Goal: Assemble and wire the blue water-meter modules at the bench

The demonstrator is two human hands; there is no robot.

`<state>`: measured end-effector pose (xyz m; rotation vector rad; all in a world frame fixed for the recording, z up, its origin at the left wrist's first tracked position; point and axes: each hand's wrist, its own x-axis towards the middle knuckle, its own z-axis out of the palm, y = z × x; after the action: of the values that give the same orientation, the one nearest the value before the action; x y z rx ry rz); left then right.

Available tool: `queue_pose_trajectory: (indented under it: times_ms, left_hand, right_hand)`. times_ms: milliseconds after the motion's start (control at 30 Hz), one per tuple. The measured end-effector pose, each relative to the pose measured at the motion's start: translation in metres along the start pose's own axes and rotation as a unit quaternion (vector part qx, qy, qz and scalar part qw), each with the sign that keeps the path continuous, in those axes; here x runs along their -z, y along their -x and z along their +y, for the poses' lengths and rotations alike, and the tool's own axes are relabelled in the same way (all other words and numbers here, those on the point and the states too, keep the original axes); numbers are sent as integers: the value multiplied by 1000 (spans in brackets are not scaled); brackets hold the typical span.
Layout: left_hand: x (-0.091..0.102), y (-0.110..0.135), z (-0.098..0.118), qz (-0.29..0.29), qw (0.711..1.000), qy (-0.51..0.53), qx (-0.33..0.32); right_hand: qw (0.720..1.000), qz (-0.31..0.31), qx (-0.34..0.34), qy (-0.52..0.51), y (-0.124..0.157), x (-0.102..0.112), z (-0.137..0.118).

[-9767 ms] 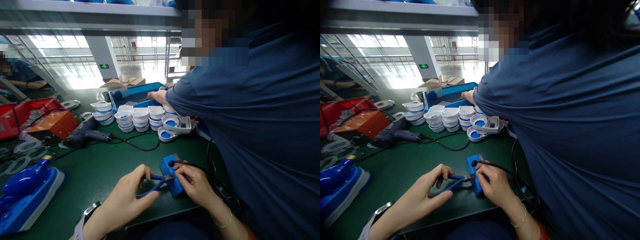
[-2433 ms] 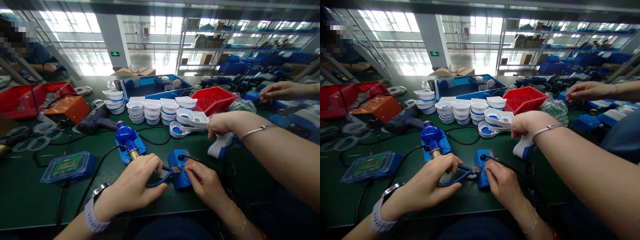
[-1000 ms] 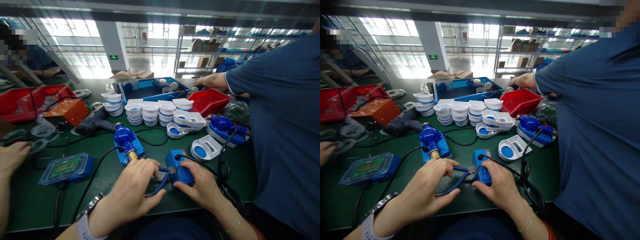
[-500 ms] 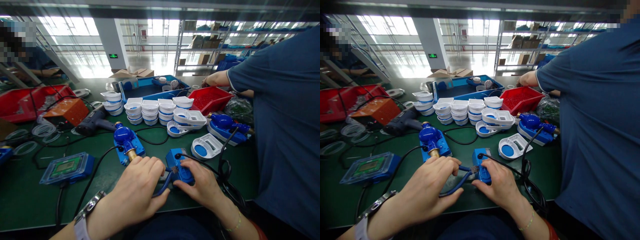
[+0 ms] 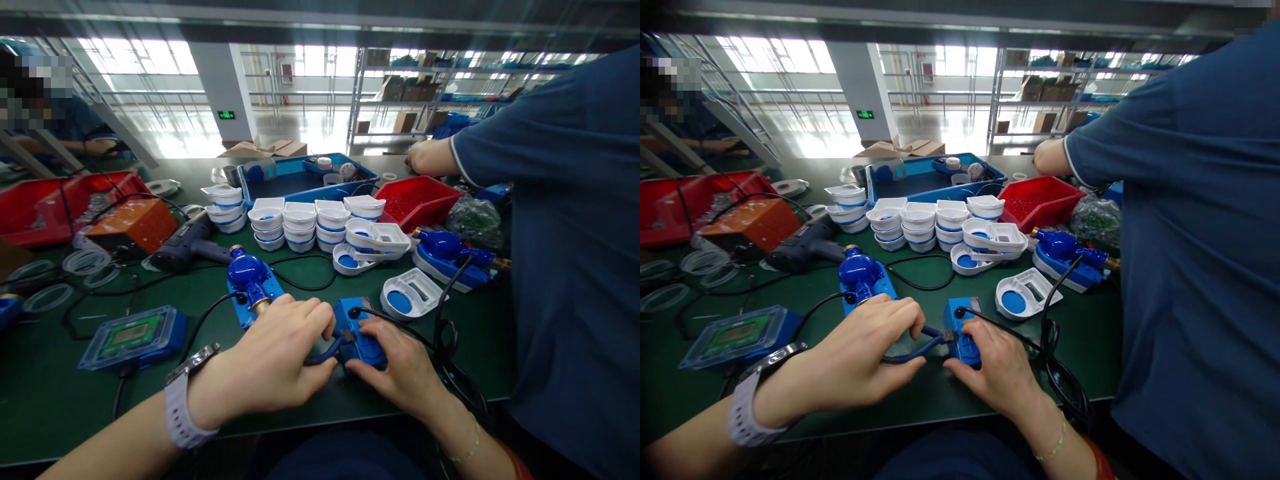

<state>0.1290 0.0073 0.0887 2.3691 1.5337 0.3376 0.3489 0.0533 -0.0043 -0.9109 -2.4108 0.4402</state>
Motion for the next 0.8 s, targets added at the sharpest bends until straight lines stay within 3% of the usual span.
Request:
queue_pose_trajectory:
  times_ms: [267, 567, 667, 800]
  left_hand:
    - [1, 5, -1, -25, 1000, -2, 15]
    - [27, -4, -18, -99, 993, 29, 62]
    - [21, 5, -25, -94, 991, 51, 77]
    - [-3, 31, -35, -62, 987, 91, 115]
  right_hand:
    - [1000, -5, 18, -7, -3, 2, -3]
    - [999, -32, 30, 7, -4, 5, -6]
    - [999, -24, 36, 3, -4, 5, -6]
    - [999, -20, 46, 3, -4, 5, -8]
